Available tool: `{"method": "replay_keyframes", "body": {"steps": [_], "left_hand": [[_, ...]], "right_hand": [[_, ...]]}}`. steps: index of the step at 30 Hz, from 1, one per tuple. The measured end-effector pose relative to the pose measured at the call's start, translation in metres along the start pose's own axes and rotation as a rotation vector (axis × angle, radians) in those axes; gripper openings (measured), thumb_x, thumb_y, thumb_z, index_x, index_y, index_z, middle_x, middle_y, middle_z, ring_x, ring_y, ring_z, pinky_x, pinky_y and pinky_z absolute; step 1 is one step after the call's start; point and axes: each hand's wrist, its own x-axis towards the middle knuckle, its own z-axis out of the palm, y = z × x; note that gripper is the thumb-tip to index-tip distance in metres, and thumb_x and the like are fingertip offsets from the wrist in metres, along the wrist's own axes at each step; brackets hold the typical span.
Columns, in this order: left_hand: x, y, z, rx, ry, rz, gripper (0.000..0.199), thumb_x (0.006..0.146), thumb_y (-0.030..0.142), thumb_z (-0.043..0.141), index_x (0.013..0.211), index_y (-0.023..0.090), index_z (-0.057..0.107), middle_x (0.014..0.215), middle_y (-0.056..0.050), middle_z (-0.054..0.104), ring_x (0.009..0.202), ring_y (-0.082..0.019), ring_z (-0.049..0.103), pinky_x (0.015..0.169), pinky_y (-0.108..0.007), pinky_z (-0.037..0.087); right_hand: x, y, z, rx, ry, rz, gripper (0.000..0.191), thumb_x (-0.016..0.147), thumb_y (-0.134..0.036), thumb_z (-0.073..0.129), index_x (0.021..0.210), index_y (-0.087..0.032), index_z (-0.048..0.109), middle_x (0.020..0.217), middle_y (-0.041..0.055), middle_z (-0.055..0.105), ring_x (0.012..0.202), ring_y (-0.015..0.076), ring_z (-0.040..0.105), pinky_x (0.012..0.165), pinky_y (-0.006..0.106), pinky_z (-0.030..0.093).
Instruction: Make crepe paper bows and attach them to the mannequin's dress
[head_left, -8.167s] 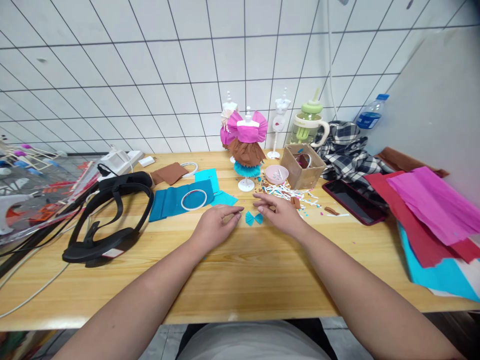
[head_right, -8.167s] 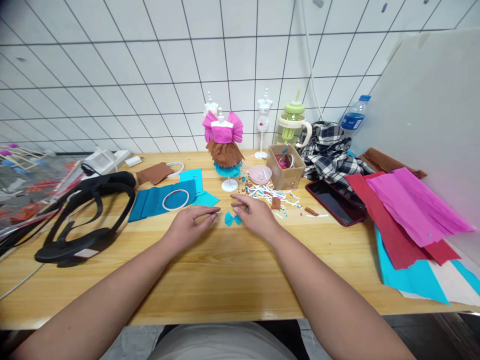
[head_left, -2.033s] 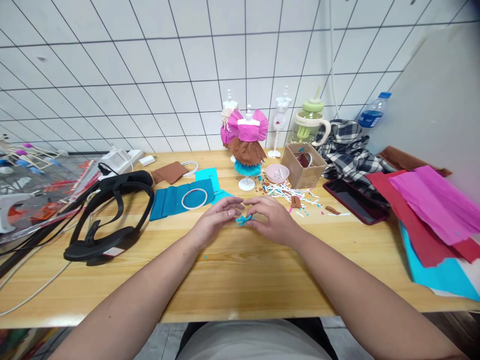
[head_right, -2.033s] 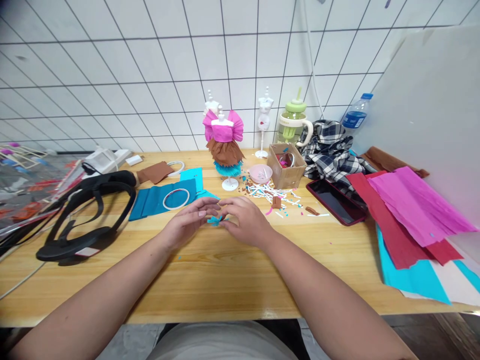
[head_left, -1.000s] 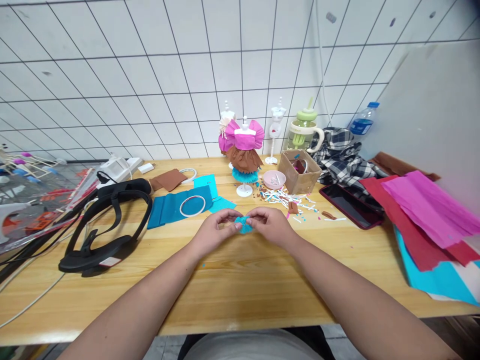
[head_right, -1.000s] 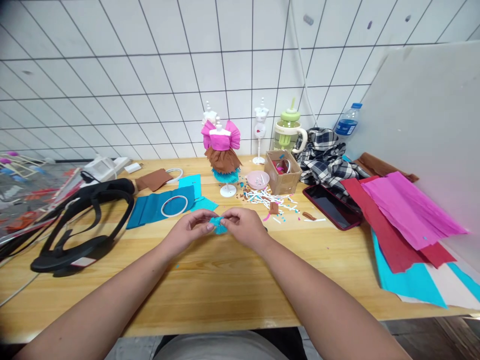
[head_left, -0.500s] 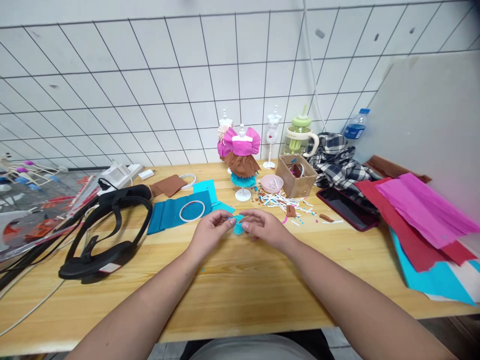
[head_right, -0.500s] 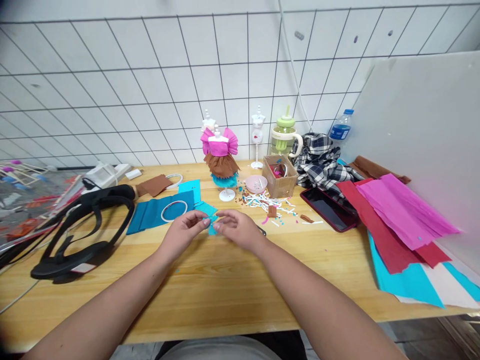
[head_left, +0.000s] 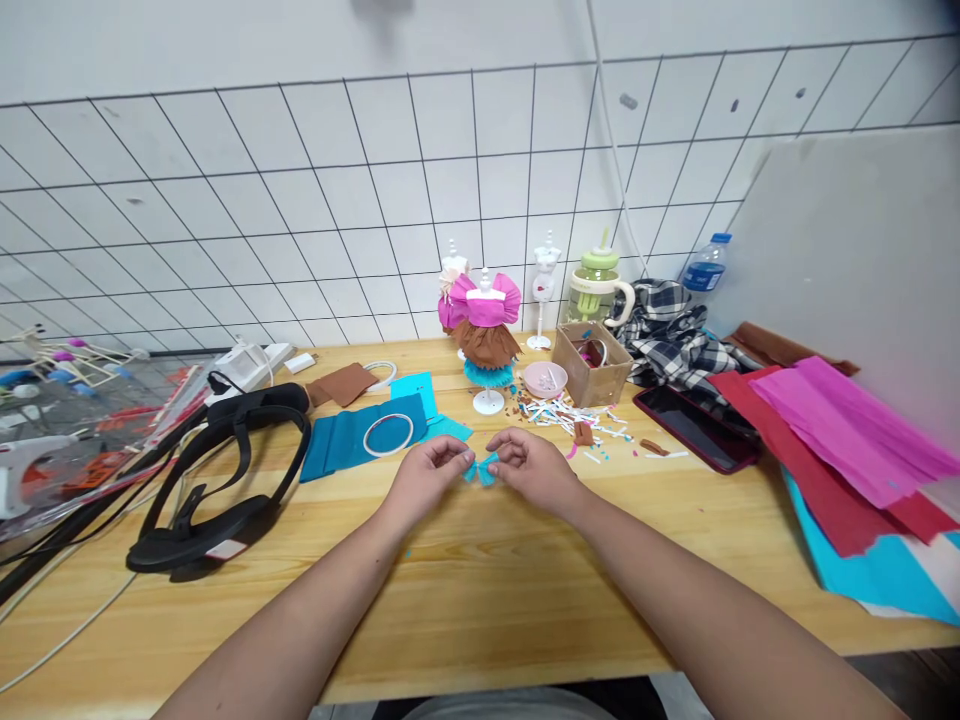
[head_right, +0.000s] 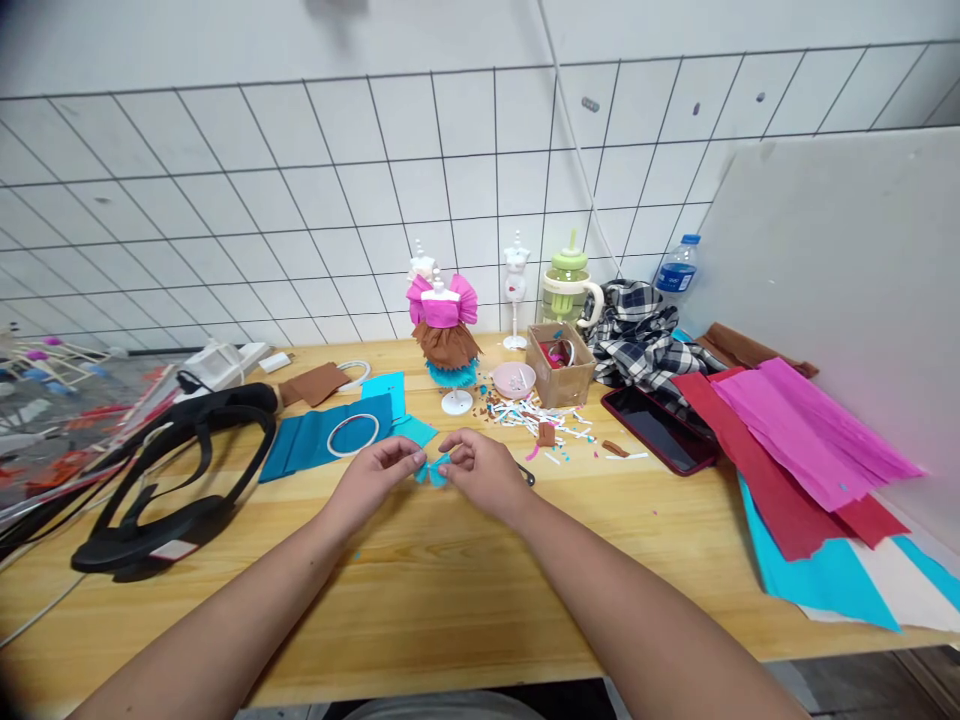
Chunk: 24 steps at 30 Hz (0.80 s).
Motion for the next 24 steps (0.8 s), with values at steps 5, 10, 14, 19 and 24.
{"method": "replay_keyframes", "body": {"steps": [5, 10, 14, 19, 24], "left_hand": [[0.000, -0.004, 0.002, 0.008, -0.144, -0.021, 0.043, 0.068, 0.052, 0.072, 0.087, 0.014, 0.065, 0.075, -0.002, 0.064, 0.071, -0.017, 0.057, 0.067, -0.027, 0.044], [-0.002, -0.010, 0.003, 0.082, -0.147, -0.077, 0.040, 0.065, 0.052, 0.073, 0.072, 0.014, 0.063, 0.064, 0.001, 0.061, 0.062, -0.016, 0.055, 0.057, -0.025, 0.041], [0.000, -0.011, 0.001, 0.033, -0.126, -0.058, 0.038, 0.067, 0.052, 0.072, 0.075, 0.015, 0.065, 0.064, 0.000, 0.062, 0.064, -0.017, 0.056, 0.058, -0.026, 0.041], [0.000, -0.009, 0.004, 0.055, -0.106, -0.023, 0.035, 0.067, 0.050, 0.072, 0.069, 0.016, 0.062, 0.062, 0.000, 0.059, 0.063, -0.016, 0.053, 0.060, -0.025, 0.041], [-0.001, -0.007, 0.010, 0.118, -0.043, 0.030, 0.031, 0.073, 0.045, 0.067, 0.066, 0.016, 0.058, 0.066, 0.000, 0.058, 0.066, -0.016, 0.050, 0.062, -0.025, 0.040]], "right_hand": [[-0.002, -0.002, -0.004, -0.108, 0.031, -0.044, 0.030, 0.074, -0.025, 0.064, 0.103, -0.022, 0.057, 0.078, -0.0025, 0.063, 0.065, 0.0118, 0.060, 0.063, 0.026, 0.046], [-0.004, -0.005, -0.004, -0.106, 0.048, -0.080, 0.030, 0.077, -0.028, 0.062, 0.107, -0.022, 0.057, 0.082, -0.0004, 0.064, 0.069, 0.0125, 0.061, 0.065, 0.027, 0.048], [-0.002, -0.005, 0.000, 0.133, 0.008, 0.038, 0.046, 0.070, -0.033, 0.070, 0.111, -0.022, 0.052, 0.090, 0.0018, 0.062, 0.067, 0.0122, 0.059, 0.053, 0.024, 0.049], [0.001, -0.005, 0.003, 0.369, 0.001, 0.182, 0.046, 0.063, -0.033, 0.075, 0.103, -0.022, 0.055, 0.083, -0.0008, 0.060, 0.066, 0.0115, 0.057, 0.048, 0.020, 0.048], [0.000, -0.003, 0.010, 0.514, 0.021, 0.219, 0.051, 0.061, -0.040, 0.079, 0.104, -0.022, 0.058, 0.085, 0.0008, 0.062, 0.068, 0.0125, 0.058, 0.046, 0.019, 0.046]]}}
